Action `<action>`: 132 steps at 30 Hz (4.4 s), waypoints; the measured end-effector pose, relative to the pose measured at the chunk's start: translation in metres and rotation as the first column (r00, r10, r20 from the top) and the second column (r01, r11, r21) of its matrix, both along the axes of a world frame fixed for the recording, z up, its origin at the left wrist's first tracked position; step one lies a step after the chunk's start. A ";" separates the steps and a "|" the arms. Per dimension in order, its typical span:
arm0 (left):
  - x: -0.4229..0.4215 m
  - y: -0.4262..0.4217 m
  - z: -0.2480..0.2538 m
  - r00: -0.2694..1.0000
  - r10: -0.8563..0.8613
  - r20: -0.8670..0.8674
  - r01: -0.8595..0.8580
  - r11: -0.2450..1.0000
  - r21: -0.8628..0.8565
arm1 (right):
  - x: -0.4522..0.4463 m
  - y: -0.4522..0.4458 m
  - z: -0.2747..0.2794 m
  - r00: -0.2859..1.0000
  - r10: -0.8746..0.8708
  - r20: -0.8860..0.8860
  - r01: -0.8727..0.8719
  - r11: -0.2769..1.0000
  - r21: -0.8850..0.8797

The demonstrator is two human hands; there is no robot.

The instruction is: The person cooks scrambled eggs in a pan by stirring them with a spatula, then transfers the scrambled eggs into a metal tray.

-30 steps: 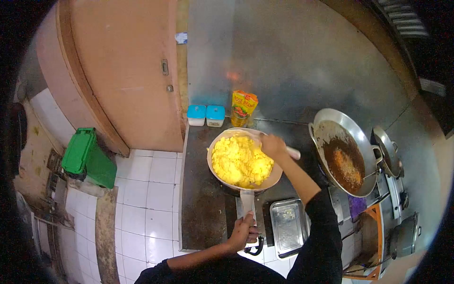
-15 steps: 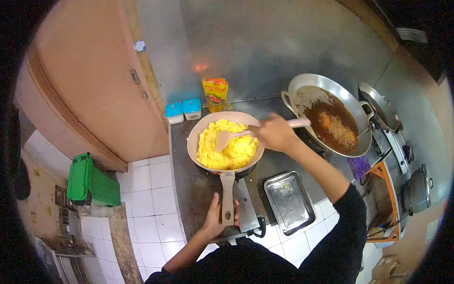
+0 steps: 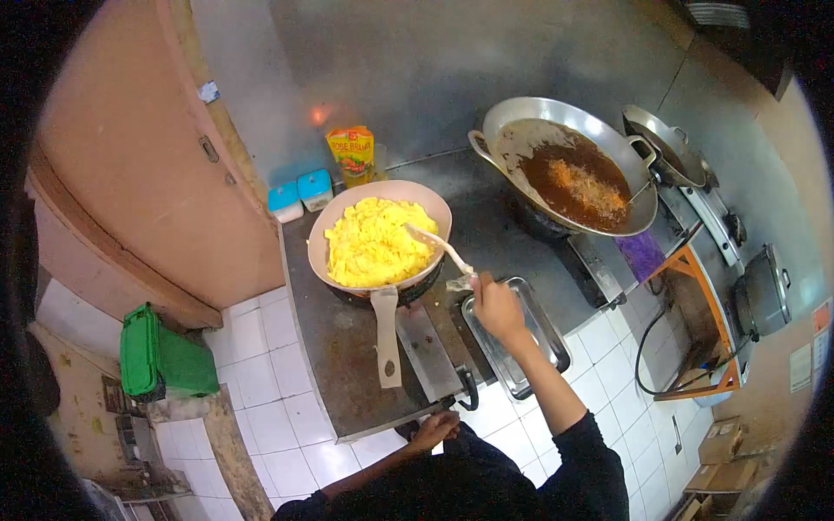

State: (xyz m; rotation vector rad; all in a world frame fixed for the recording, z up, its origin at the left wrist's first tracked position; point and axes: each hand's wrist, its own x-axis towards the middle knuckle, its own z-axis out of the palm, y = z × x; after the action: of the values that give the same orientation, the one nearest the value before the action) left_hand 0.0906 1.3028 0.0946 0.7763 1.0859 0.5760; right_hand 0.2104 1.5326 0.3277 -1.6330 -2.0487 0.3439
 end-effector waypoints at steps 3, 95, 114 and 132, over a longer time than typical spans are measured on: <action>0.015 0.000 -0.022 0.994 0.085 -0.063 -0.079 0.992 0.097 | -0.014 -0.009 0.008 0.999 -0.036 0.022 0.035 0.999 0.032; 0.016 0.106 0.412 0.966 -0.162 -0.201 -0.032 0.698 -0.715 | 0.192 -0.012 -0.116 0.969 -0.225 -0.097 0.189 0.939 -0.288; 0.041 0.172 0.418 0.974 -0.130 -0.186 -0.074 0.593 -0.802 | 0.246 -0.065 -0.063 0.776 -0.300 -0.556 0.042 0.902 -0.429; 0.066 0.187 0.431 0.960 -0.084 -0.266 -0.161 0.611 -0.775 | 0.239 -0.059 -0.056 0.928 0.363 0.078 -0.368 0.929 0.052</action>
State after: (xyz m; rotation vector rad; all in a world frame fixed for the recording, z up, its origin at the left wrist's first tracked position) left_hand 0.1568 1.4896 0.5259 0.0247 1.4630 -0.0406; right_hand 0.4497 1.4737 0.2721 -1.2325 -2.3904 0.3472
